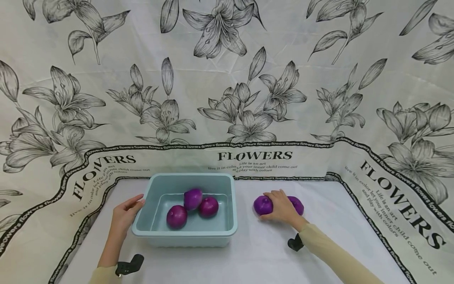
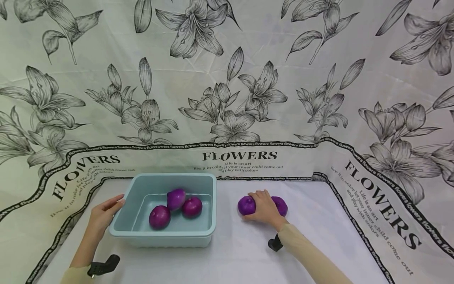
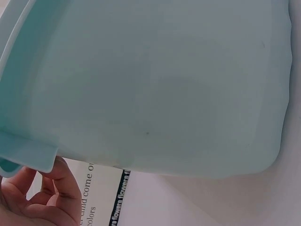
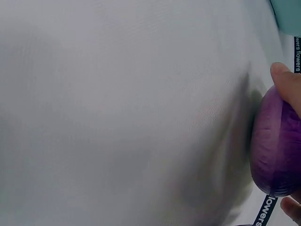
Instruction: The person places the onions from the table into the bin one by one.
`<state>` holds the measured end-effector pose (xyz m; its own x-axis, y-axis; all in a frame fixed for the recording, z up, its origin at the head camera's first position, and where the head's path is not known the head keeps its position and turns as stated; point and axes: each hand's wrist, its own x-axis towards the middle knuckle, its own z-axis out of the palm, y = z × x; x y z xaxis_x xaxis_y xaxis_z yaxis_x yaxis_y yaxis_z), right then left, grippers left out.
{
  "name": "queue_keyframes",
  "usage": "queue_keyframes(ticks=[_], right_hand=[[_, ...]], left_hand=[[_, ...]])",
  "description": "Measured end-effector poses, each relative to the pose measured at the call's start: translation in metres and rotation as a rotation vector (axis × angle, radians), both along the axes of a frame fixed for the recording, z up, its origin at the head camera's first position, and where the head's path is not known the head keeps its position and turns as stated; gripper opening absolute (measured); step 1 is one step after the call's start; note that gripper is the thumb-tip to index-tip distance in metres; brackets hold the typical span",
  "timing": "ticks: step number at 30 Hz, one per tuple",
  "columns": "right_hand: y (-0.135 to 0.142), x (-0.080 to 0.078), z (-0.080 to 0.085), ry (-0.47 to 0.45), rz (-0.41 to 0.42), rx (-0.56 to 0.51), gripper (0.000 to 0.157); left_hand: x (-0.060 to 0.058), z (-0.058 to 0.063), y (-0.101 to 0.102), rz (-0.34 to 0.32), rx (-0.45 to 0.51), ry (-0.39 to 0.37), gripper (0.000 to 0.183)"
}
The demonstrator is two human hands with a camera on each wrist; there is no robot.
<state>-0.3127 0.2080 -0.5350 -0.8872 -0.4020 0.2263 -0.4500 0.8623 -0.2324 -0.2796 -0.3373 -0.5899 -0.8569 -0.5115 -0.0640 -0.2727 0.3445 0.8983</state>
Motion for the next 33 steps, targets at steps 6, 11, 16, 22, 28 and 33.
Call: queue_keyframes(ticks=[6, 11, 16, 22, 28, 33], right_hand=[[-0.009, 0.003, 0.0, -0.094, 0.001, -0.087, 0.093], [-0.014, 0.004, -0.001, -0.131, 0.011, -0.111, 0.095], [-0.02, 0.004, -0.001, -0.173, 0.006, -0.132, 0.094], [-0.024, 0.004, -0.004, -0.186, -0.003, -0.134, 0.097], [-0.027, 0.002, -0.007, -0.164, -0.015, -0.132, 0.095], [-0.028, 0.002, -0.01, -0.157, -0.031, -0.147, 0.093]], left_hand=[[0.003, 0.004, 0.002, -0.011, -0.011, 0.002, 0.059], [0.002, 0.0, -0.001, -0.031, -0.01, 0.008, 0.055], [0.001, -0.002, -0.001, -0.011, -0.029, 0.004, 0.057], [0.002, 0.001, 0.0, -0.004, -0.019, 0.008, 0.059], [0.001, 0.0, -0.001, 0.001, -0.019, -0.002, 0.06], [0.0, -0.001, -0.001, 0.004, -0.016, 0.001, 0.059]])
